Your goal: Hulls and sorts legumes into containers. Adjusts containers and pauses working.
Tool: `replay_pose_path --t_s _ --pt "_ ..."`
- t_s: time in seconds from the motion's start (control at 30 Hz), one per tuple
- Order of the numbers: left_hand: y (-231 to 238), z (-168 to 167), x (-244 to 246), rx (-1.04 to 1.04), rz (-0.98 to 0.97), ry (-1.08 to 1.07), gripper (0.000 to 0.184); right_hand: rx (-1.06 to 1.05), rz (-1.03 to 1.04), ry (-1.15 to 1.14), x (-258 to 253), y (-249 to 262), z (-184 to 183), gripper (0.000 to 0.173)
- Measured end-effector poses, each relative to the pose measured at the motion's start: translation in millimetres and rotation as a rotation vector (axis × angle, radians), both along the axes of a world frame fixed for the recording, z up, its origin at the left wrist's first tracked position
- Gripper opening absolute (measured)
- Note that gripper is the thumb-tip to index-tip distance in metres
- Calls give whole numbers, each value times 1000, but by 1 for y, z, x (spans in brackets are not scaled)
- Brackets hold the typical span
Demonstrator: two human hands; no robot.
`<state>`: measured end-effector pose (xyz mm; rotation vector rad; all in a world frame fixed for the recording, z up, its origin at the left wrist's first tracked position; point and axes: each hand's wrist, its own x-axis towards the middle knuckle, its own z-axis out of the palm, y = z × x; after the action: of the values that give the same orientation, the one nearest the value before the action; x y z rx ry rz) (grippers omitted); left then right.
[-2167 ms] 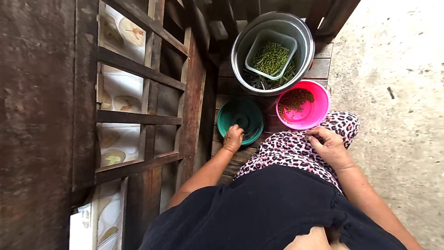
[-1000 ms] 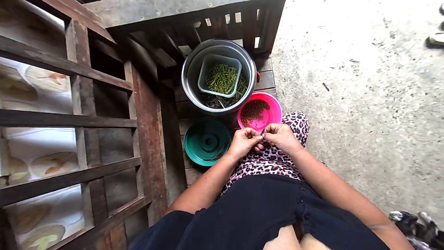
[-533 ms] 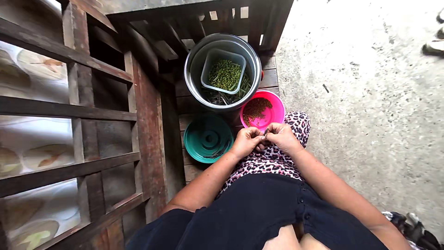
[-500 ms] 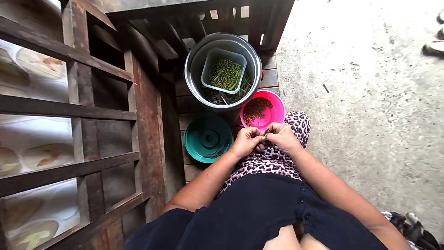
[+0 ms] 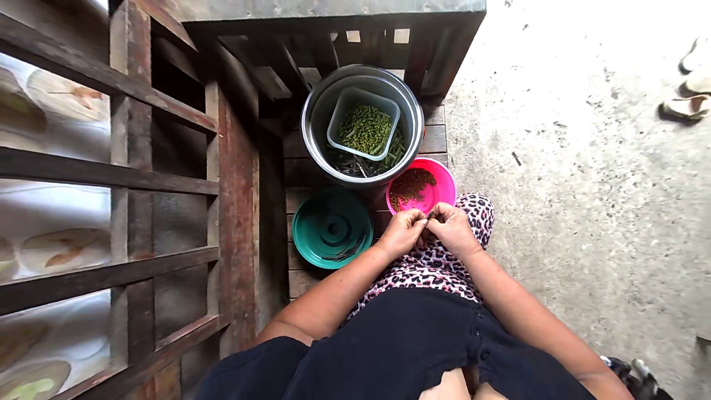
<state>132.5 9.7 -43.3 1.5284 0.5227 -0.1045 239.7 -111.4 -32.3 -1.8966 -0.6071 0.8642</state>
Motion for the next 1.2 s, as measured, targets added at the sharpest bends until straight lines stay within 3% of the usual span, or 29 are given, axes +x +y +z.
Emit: replay_pose_path --t_s 0.1,0.2,0.3,0.43,0.73,0.87,1.07,1.2 --pt "-2 -7 1 241 -67 -70 22 -26 24 -96 1 -1 -1 14" --pt "1 -6 2 267 -136 -73 23 17 37 -110 1 -2 -2 14" --pt "2 -12 3 43 -64 -83 21 65 -20 42 4 -3 -4 13" --pt "5 -7 8 -359 130 -49 15 101 -208 411 10 0 -1 13" --pt "8 -4 9 -304 109 -15 13 80 -255 379 12 -1 3 10" --pt "8 -4 5 -310 87 -13 15 78 -196 245 13 -3 4 8" --pt "11 -3 -5 -635 279 -99 19 120 -264 303 13 -6 5 9" --pt "12 -4 -8 -714 350 -125 23 87 -226 353 9 -6 8 9"
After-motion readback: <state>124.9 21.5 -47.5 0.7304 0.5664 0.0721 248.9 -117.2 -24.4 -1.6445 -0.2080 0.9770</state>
